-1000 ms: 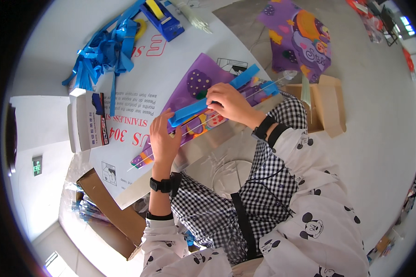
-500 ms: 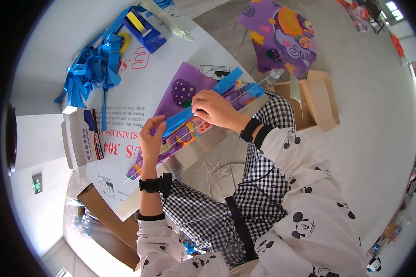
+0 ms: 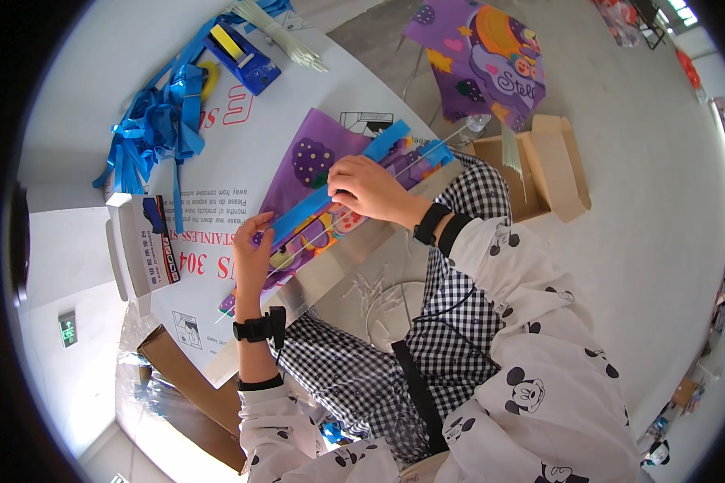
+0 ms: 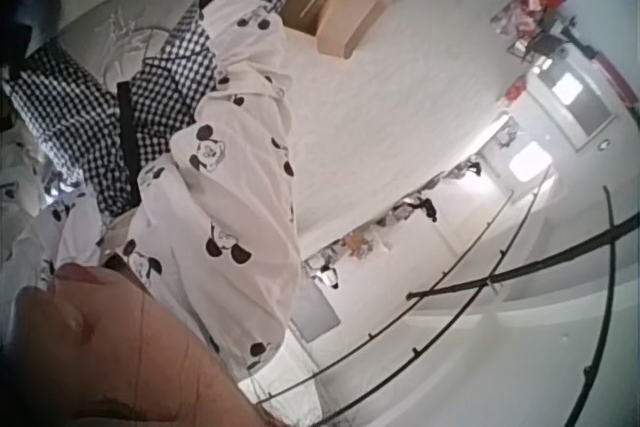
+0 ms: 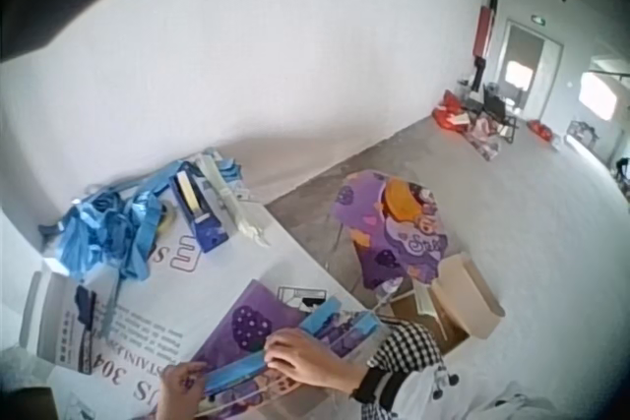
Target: The person is assembling and packaging small toy kites.
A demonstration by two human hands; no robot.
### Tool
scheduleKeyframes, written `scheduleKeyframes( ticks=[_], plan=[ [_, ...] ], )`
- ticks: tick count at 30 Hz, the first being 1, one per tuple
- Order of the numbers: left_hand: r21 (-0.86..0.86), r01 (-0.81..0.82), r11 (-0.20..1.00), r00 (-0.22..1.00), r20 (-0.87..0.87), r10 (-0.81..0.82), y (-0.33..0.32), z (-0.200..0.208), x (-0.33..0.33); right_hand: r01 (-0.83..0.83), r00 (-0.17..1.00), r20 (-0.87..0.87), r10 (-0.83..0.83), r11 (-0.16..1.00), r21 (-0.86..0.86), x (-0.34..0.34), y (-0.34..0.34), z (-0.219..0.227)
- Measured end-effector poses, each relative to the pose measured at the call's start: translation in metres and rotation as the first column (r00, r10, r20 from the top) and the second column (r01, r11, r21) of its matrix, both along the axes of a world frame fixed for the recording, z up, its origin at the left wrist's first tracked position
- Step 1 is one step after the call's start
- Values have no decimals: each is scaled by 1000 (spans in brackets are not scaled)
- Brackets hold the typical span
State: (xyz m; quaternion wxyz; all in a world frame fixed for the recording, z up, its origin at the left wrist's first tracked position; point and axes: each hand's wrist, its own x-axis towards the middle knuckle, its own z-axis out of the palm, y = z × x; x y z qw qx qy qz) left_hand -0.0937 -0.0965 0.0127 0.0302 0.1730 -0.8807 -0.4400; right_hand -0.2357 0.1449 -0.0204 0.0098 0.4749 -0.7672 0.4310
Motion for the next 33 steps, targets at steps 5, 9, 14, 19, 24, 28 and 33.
scheduleKeyframes(
  ticks=[5, 9, 14, 19, 24, 28, 33],
  plan=[
    [-100, -12, 995, 993, -115, 0, 1, -5, 3, -10, 1000, 10, 10, 1000, 19, 0, -1, -1],
    [-138, -69, 988, 997, -44, 64, 18, 3, -4, 3, 1000, 29, -4, 999, 33, 1, 2, 0],
    [-60, -130, 990, 990, -66, 126, 16, -1, -4, 4, 1000, 11, -4, 1000, 27, 0, 1, 1],
    [-161, -162, 974, 982, -121, 144, 13, -1, 0, -5, 1000, 20, 4, 999, 37, -1, 1, 1],
    [-280, -161, 946, 985, -99, 138, 8, -7, 5, -3, 1000, 17, 2, 999, 36, -1, 2, 2],
    [-629, -155, 762, 986, -143, 83, 25, 1, 5, -2, 1000, 13, 2, 1000, 22, -1, 3, 1],
    [-556, 182, 811, 927, -177, -330, 55, 4, 10, -23, 999, 43, 23, 1000, -7, -1, 1, 2]
  ],
)
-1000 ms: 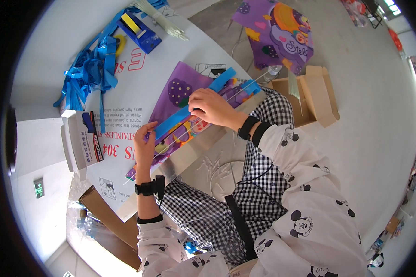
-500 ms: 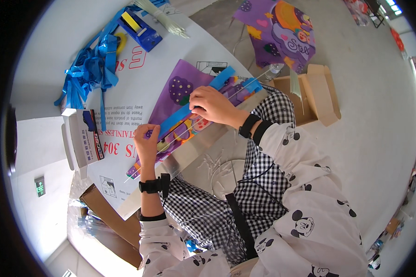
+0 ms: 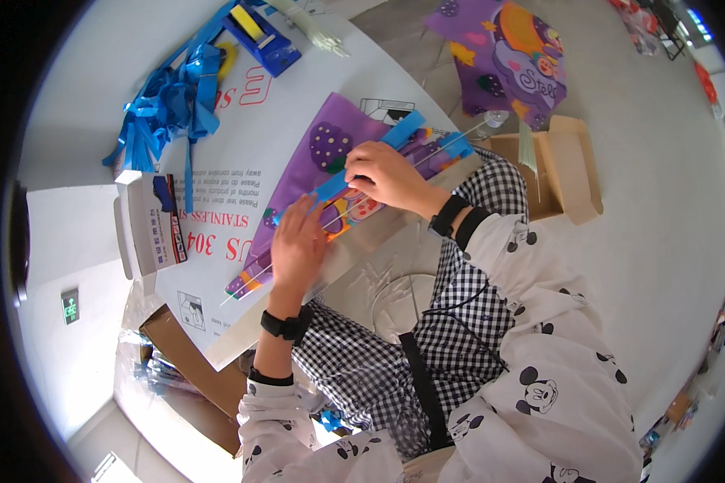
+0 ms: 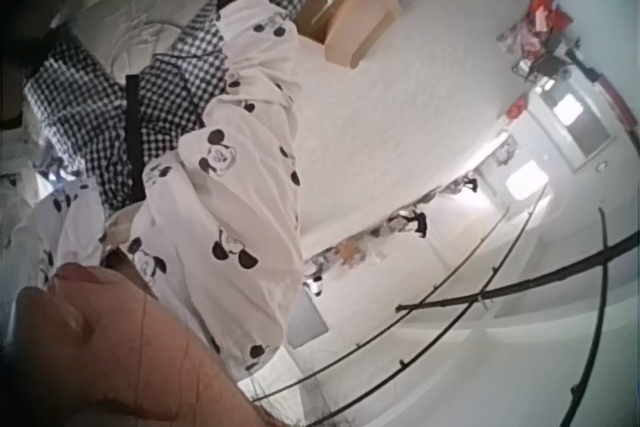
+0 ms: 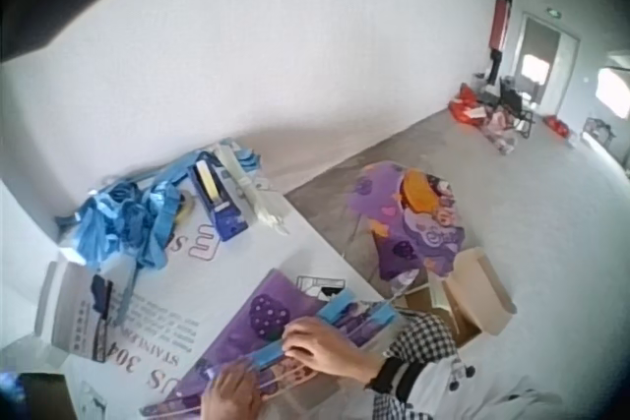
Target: The person is assembling and packaging small toy kites.
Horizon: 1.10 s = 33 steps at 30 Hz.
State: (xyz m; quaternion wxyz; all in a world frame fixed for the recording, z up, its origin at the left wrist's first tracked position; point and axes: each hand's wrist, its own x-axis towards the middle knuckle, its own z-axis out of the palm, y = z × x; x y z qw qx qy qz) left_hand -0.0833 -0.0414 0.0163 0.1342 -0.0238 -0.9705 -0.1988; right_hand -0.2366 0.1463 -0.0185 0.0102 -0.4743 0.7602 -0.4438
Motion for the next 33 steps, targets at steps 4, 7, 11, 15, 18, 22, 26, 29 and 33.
scheduleKeyframes(
  ticks=[4, 7, 11, 15, 18, 22, 26, 29, 33],
  plan=[
    [14, 11, 1000, 997, 82, -12, 1, -16, 9, 7, 1000, -19, -6, 1000, 20, -1, -1, 3],
    [42, 13, 999, 996, 90, -17, -2, -19, 14, -7, 1000, -12, 7, 1000, 22, -3, 0, 2],
    [17, 49, 999, 997, 58, -50, 0, -19, 17, -60, 998, -17, 61, 997, 55, -8, 4, 6],
    [7, 78, 997, 994, 73, -78, -2, -16, 19, -179, 984, 47, 173, 963, 199, -10, 9, 28],
    [-23, 70, 997, 995, 66, -69, 0, -20, 19, -236, 968, -4, 250, 920, 312, -12, 12, 34],
    [-74, 77, 994, 995, 72, -72, -1, -20, 18, -269, 952, -30, 304, 880, 391, -12, 15, 39],
    [-73, 80, 994, 996, 55, -77, -3, -17, 15, -253, 937, -116, 329, 870, 423, -12, 18, 36],
    [-85, 60, 995, 998, -10, -61, -10, -20, 14, -270, 918, -166, 361, 874, 404, -17, 17, 31],
    [-123, 28, 992, 999, -27, -31, -24, -7, 20, -346, 917, -42, 396, 844, 409, -28, 17, 35]
  ],
)
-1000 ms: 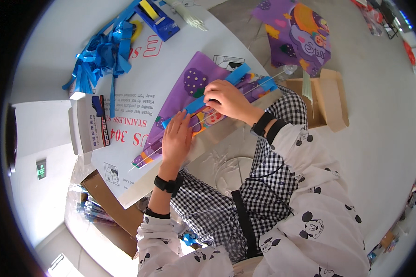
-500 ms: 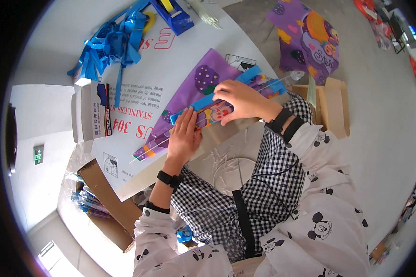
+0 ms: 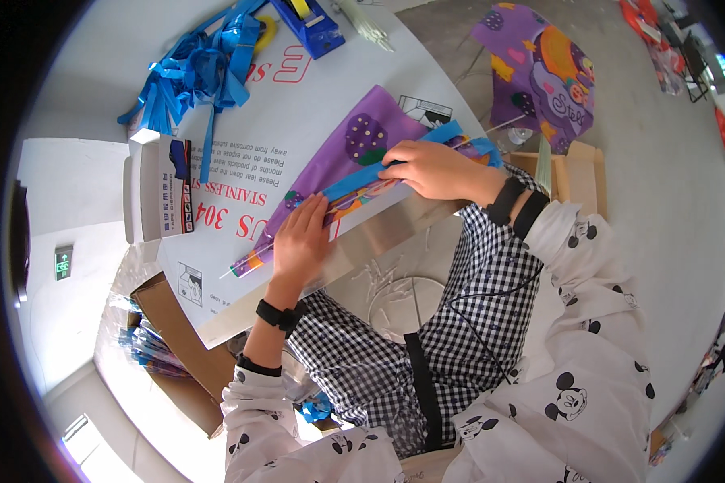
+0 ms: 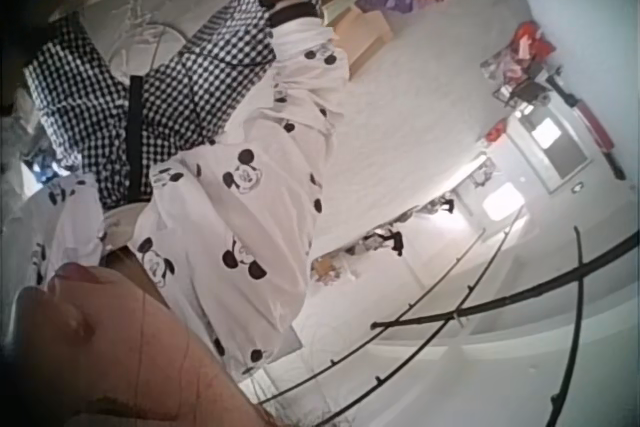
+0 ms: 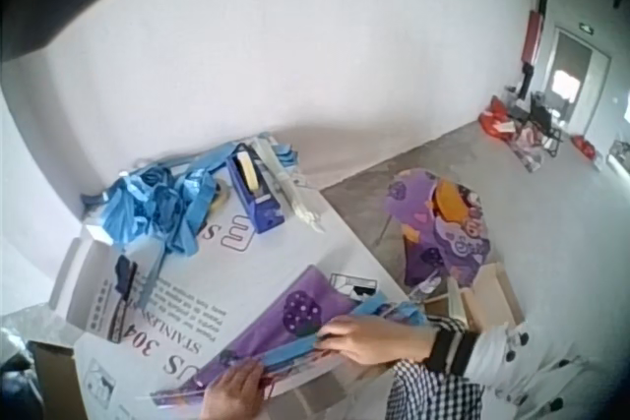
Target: The person is assembling and packaging small toy kites.
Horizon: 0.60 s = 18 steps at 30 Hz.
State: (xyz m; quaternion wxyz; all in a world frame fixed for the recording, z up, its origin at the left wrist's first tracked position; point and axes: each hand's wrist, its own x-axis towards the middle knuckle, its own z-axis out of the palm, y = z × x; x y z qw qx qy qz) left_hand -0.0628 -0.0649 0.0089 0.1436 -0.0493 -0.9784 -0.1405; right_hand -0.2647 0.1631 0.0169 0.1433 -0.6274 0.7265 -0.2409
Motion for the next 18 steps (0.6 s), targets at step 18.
scheduleKeyframes(
  ticks=[18],
  plan=[
    [469, -401, 787, 903, 346, 253, -22, 2, -20, 310, 898, 191, -395, 879, 361, -49, -17, 17]
  ],
)
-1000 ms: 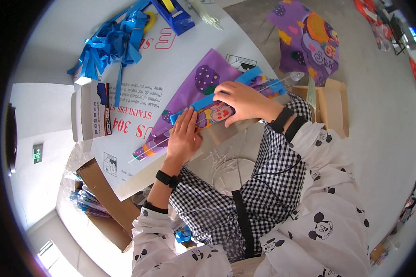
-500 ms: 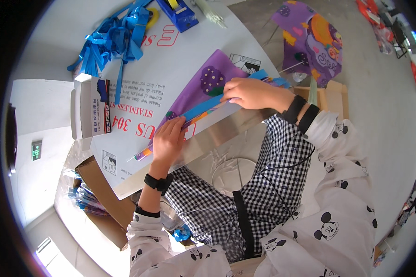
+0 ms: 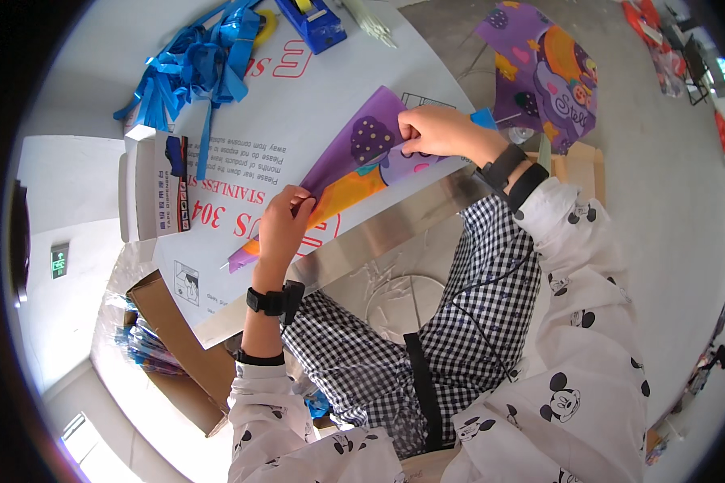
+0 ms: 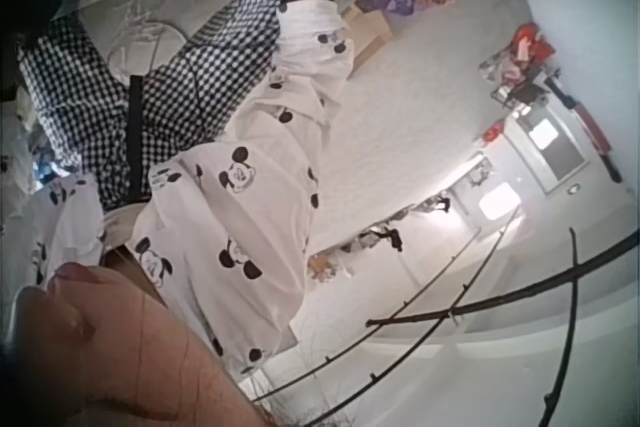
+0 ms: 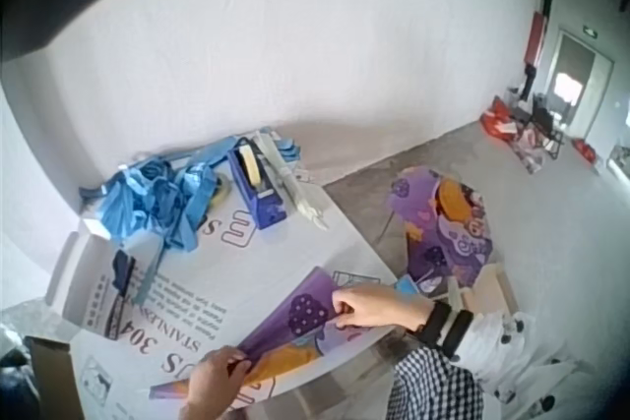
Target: The person is assembling and packaging small toy kites.
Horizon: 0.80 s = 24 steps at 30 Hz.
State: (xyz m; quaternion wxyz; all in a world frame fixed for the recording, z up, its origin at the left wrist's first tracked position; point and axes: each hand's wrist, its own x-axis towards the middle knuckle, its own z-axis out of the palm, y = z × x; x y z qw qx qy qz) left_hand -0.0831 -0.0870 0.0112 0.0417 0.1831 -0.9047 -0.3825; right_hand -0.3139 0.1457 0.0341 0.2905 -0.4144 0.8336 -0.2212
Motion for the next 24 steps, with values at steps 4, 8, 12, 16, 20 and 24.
scheduleKeyframes(
  ticks=[4, 8, 12, 16, 20, 24],
  plan=[
    [-313, -45, 949, 993, -118, 8, 15, -2, 1, 95, 977, -176, -117, 987, -128, 12, 12, -13],
    [-433, 133, 891, 929, -260, -265, 28, -17, 7, -85, 863, -495, -98, 939, -334, 17, 18, -19],
    [-419, 164, 893, 936, -220, -276, 45, -7, 14, -252, 856, -512, 72, 923, -292, 34, 19, -16],
    [-436, 178, 882, 924, -233, -302, 33, -17, 18, -339, 818, -547, 181, 919, -202, 46, 18, -5],
    [-517, 128, 847, 905, -288, -312, 32, -2, 15, -469, 668, -693, 272, 876, -108, 46, 21, -10],
    [-124, -37, 992, 919, -395, -15, 79, 16, 50, -303, 870, -446, 213, 942, -141, 70, 27, 0]
  ],
)
